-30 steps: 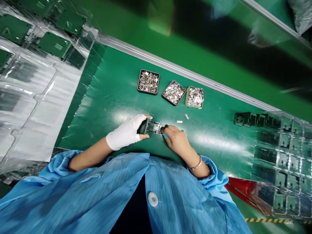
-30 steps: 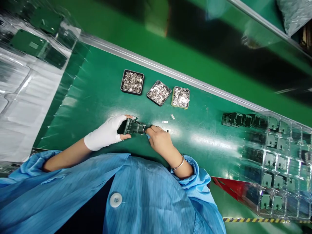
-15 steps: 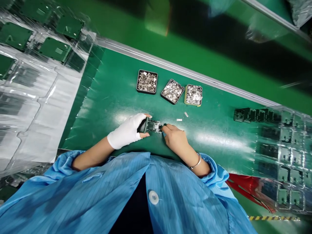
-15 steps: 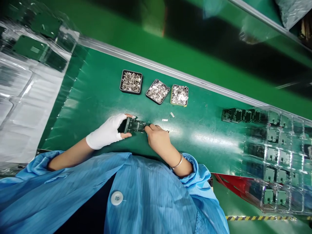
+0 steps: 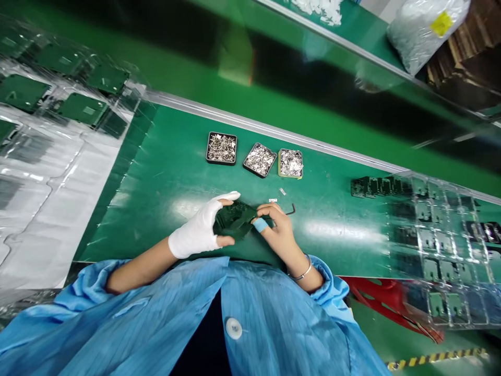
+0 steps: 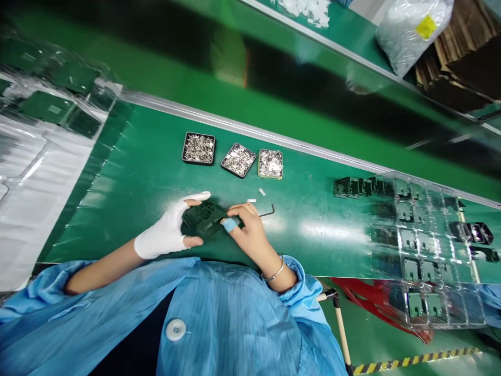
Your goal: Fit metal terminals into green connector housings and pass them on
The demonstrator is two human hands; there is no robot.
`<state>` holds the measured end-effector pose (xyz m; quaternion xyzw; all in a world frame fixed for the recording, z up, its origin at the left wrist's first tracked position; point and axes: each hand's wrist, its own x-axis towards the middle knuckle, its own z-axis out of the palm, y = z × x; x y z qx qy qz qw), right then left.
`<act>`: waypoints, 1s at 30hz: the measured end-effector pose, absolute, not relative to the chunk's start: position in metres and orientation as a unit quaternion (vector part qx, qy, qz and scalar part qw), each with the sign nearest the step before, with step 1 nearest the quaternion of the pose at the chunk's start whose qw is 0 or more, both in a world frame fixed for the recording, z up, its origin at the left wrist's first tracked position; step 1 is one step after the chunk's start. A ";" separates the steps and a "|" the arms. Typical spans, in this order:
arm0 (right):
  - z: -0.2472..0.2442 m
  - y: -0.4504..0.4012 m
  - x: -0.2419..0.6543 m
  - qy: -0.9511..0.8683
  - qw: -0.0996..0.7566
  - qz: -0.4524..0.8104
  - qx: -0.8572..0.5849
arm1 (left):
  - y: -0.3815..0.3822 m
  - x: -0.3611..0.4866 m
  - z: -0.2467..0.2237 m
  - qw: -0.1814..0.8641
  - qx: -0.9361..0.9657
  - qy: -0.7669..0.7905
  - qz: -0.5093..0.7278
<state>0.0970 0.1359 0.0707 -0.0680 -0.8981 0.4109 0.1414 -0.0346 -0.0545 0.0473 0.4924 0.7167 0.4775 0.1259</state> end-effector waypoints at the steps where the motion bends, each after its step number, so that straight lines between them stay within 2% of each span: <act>1: 0.072 0.131 0.096 -0.913 0.144 0.379 -0.045 | -0.055 -0.036 0.048 0.120 0.497 0.723 0.465; 4: 0.075 0.125 0.095 -0.955 0.107 0.268 0.064 | -0.055 -0.041 0.047 0.101 0.509 0.757 0.396; 7: 0.075 0.139 0.093 -0.959 0.064 0.252 0.114 | -0.051 -0.044 0.048 0.102 0.525 0.777 0.331; 12: 0.064 0.186 0.082 -0.966 0.028 0.229 -0.115 | -0.046 -0.041 0.052 0.112 0.525 0.783 0.313; 15: 0.059 0.196 0.078 -0.971 -0.009 0.194 -0.140 | -0.048 -0.041 0.055 0.104 0.516 0.783 0.332; 18: 0.064 0.185 0.077 -0.956 0.042 0.260 -0.132 | -0.050 -0.043 0.063 0.042 0.489 0.791 0.365; 22: 0.083 0.151 0.077 -0.872 0.112 0.470 -0.078 | -0.041 -0.044 0.082 -0.004 0.523 0.781 0.342; 24: 0.090 0.135 0.075 -0.839 0.124 0.527 -0.042 | -0.034 -0.042 0.090 -0.007 0.557 0.768 0.316; 30: 0.085 0.123 0.071 -0.839 0.152 0.519 -0.067 | -0.023 -0.037 0.094 -0.038 0.534 0.800 0.271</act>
